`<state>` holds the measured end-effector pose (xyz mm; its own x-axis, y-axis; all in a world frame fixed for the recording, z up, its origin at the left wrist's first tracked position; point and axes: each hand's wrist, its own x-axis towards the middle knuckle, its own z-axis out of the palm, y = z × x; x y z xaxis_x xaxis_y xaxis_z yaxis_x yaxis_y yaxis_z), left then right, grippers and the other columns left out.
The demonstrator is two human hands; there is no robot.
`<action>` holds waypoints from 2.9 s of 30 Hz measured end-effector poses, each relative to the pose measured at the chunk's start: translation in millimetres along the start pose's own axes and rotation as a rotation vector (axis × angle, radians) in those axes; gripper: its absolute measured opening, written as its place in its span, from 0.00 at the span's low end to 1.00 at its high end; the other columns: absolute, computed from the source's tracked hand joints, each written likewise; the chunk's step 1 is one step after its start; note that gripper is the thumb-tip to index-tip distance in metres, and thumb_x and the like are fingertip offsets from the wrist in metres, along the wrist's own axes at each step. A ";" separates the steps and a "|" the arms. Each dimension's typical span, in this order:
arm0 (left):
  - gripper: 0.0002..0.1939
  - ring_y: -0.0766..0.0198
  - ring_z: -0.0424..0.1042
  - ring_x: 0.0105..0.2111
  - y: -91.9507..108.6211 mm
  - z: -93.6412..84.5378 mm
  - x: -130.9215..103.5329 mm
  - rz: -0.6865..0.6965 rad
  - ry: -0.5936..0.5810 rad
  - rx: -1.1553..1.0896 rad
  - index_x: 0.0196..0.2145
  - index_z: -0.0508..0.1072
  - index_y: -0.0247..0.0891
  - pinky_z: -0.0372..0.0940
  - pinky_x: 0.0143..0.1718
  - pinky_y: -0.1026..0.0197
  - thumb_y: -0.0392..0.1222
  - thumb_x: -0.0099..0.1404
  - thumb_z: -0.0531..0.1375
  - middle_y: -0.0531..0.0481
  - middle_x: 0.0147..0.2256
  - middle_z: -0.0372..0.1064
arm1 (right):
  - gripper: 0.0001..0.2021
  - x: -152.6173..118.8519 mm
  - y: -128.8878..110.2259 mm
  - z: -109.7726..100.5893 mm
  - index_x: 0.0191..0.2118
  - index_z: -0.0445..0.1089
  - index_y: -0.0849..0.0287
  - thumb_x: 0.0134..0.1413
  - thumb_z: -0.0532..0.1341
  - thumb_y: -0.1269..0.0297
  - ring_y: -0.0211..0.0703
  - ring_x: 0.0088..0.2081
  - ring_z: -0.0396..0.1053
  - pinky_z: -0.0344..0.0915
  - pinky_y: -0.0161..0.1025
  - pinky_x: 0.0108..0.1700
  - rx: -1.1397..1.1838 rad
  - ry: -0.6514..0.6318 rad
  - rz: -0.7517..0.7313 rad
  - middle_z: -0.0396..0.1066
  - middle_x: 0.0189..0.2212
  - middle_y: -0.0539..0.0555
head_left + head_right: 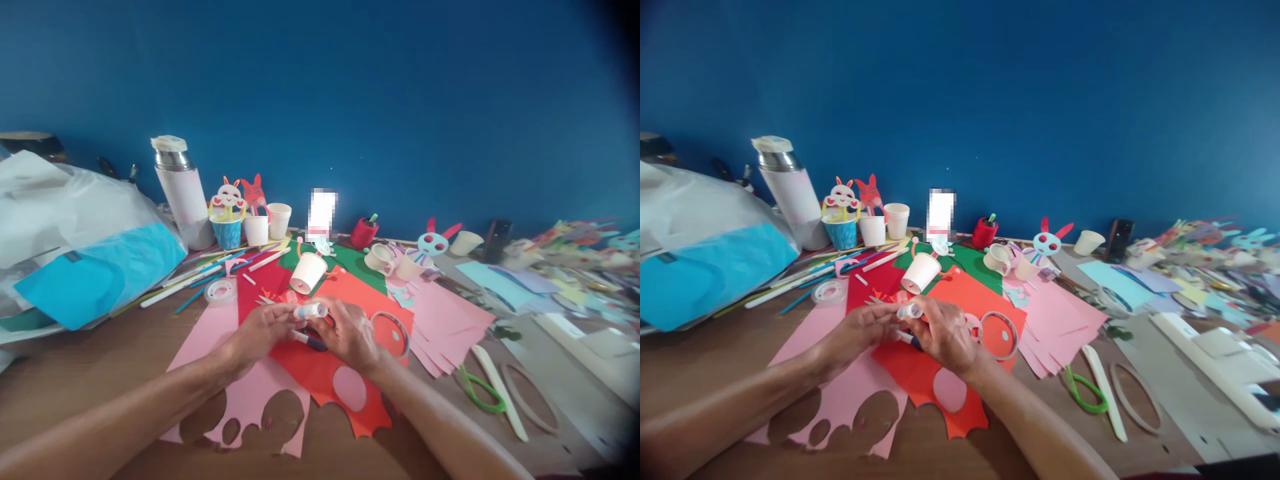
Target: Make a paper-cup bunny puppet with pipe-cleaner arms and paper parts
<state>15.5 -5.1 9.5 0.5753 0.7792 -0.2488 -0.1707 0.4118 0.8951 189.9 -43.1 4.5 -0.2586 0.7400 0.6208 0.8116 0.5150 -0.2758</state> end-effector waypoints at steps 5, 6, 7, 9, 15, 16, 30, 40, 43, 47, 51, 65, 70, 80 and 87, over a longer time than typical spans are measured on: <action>0.17 0.57 0.72 0.36 0.4 0.0 -0.4 -0.024 0.060 0.007 0.36 0.72 0.32 0.64 0.39 0.58 0.38 0.46 0.66 0.42 0.37 0.74 | 0.10 -1.6 0.7 0.4 0.42 0.63 0.58 0.57 0.53 0.61 0.42 0.30 0.70 0.62 0.35 0.31 0.018 -0.022 0.008 0.73 0.31 0.54; 0.17 0.58 0.72 0.36 -0.5 -0.4 -0.1 -0.023 0.052 0.006 0.36 0.72 0.32 0.64 0.39 0.58 0.37 0.45 0.65 0.43 0.37 0.74 | 0.09 -1.5 -0.2 0.4 0.42 0.64 0.58 0.57 0.54 0.61 0.42 0.30 0.70 0.62 0.35 0.31 0.025 -0.025 0.006 0.73 0.30 0.54; 0.18 0.58 0.72 0.35 -1.4 -0.6 0.2 -0.018 0.036 0.003 0.36 0.72 0.33 0.64 0.39 0.58 0.36 0.45 0.65 0.43 0.36 0.74 | 0.09 -1.2 -1.1 0.4 0.41 0.64 0.59 0.56 0.54 0.62 0.42 0.30 0.70 0.63 0.34 0.31 0.030 -0.026 0.003 0.73 0.30 0.54; 0.17 0.57 0.72 0.36 -2.2 -0.1 0.6 -0.001 0.004 0.002 0.36 0.72 0.33 0.64 0.39 0.58 0.35 0.44 0.65 0.43 0.36 0.74 | 0.09 -0.6 -1.9 0.7 0.41 0.64 0.58 0.56 0.54 0.61 0.42 0.29 0.70 0.63 0.34 0.31 0.028 -0.015 0.005 0.73 0.29 0.54; 0.18 0.59 0.72 0.36 4.5 2.5 -2.4 -0.022 0.070 0.017 0.37 0.72 0.32 0.65 0.37 0.60 0.36 0.45 0.65 0.43 0.37 0.74 | 0.11 -1.8 3.1 1.4 0.42 0.64 0.58 0.56 0.53 0.60 0.43 0.31 0.70 0.63 0.35 0.33 0.030 -0.002 0.033 0.73 0.31 0.55; 0.18 0.59 0.72 0.36 5.3 2.2 -2.8 -0.029 0.088 0.024 0.37 0.72 0.32 0.65 0.37 0.60 0.36 0.45 0.65 0.43 0.37 0.74 | 0.10 -2.0 2.9 1.1 0.42 0.64 0.58 0.56 0.54 0.60 0.43 0.31 0.70 0.63 0.35 0.33 0.036 -0.010 0.036 0.73 0.31 0.54; 0.17 0.55 0.68 0.46 15.3 2.7 -4.6 -0.112 0.011 -0.046 0.42 0.69 0.31 0.62 0.46 0.56 0.30 0.53 0.57 0.39 0.46 0.69 | 0.07 8.4 1.4 1.8 0.36 0.64 0.57 0.53 0.57 0.60 0.38 0.28 0.68 0.65 0.33 0.31 0.678 0.225 0.444 0.69 0.27 0.50; 0.18 0.56 0.71 0.42 16.8 -0.2 -2.5 -0.084 0.031 -0.018 0.45 0.68 0.35 0.65 0.42 0.56 0.33 0.54 0.58 0.42 0.40 0.73 | 0.10 11.0 10.5 15.3 0.31 0.65 0.59 0.50 0.60 0.56 0.34 0.24 0.67 0.67 0.33 0.30 1.322 0.176 0.791 0.67 0.23 0.47; 0.15 0.57 0.73 0.36 16.5 0.2 -3.2 -0.048 0.025 -0.041 0.40 0.70 0.35 0.67 0.37 0.56 0.35 0.52 0.61 0.44 0.34 0.74 | 0.11 9.6 9.0 17.2 0.31 0.66 0.59 0.49 0.60 0.55 0.35 0.25 0.68 0.67 0.33 0.30 1.404 0.124 0.849 0.69 0.24 0.47; 0.11 0.61 0.73 0.32 16.8 0.9 -4.5 -0.031 0.073 -0.026 0.34 0.72 0.34 0.67 0.33 0.60 0.34 0.50 0.62 0.47 0.29 0.74 | 0.11 9.8 7.4 17.0 0.31 0.66 0.59 0.48 0.61 0.55 0.35 0.24 0.68 0.67 0.32 0.29 1.438 0.131 0.883 0.70 0.23 0.48; 0.12 0.62 0.72 0.31 17.2 2.6 -4.9 0.035 0.100 -0.003 0.33 0.72 0.35 0.67 0.32 0.61 0.34 0.47 0.64 0.49 0.30 0.72 | 0.12 10.2 6.2 16.8 0.31 0.67 0.59 0.48 0.61 0.55 0.34 0.24 0.69 0.68 0.32 0.29 1.466 0.112 0.912 0.71 0.23 0.48; 0.07 0.69 0.69 0.23 5.4 -7.2 -1.0 0.092 0.040 0.141 0.29 0.69 0.36 0.62 0.25 0.67 0.38 0.51 0.63 0.54 0.24 0.69 | 0.13 9.8 2.8 19.8 0.29 0.66 0.60 0.45 0.63 0.55 0.34 0.23 0.70 0.68 0.29 0.27 1.545 0.097 0.964 0.72 0.22 0.50; 0.09 0.63 0.71 0.30 8.0 -3.4 -0.7 0.023 0.039 0.094 0.29 0.70 0.34 0.63 0.27 0.65 0.37 0.48 0.64 0.48 0.28 0.72 | 0.13 8.7 3.9 21.9 0.30 0.67 0.60 0.45 0.63 0.55 0.35 0.24 0.71 0.69 0.30 0.28 1.553 0.094 0.966 0.72 0.22 0.49; 0.07 0.65 0.70 0.24 9.7 -5.0 -2.9 -0.012 0.029 0.114 0.24 0.68 0.33 0.62 0.25 0.65 0.39 0.50 0.63 0.48 0.24 0.72 | 0.12 9.0 1.8 21.5 0.29 0.67 0.60 0.45 0.64 0.56 0.34 0.24 0.71 0.69 0.29 0.27 1.570 0.097 0.984 0.72 0.22 0.49; 0.08 0.69 0.68 0.20 5.0 -13.8 1.8 0.048 0.048 0.154 0.25 0.68 0.35 0.60 0.22 0.66 0.41 0.51 0.62 0.49 0.25 0.72 | 0.12 8.4 8.6 22.2 0.28 0.65 0.59 0.44 0.64 0.57 0.31 0.22 0.67 0.66 0.28 0.26 1.558 0.276 0.981 0.68 0.20 0.45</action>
<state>4.6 4.8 8.4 0.5297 0.8195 -0.2189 -0.0702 0.2995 0.9515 183.1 -22.8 -8.9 0.1579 0.9808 -0.1142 -0.5934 0.0018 -0.8049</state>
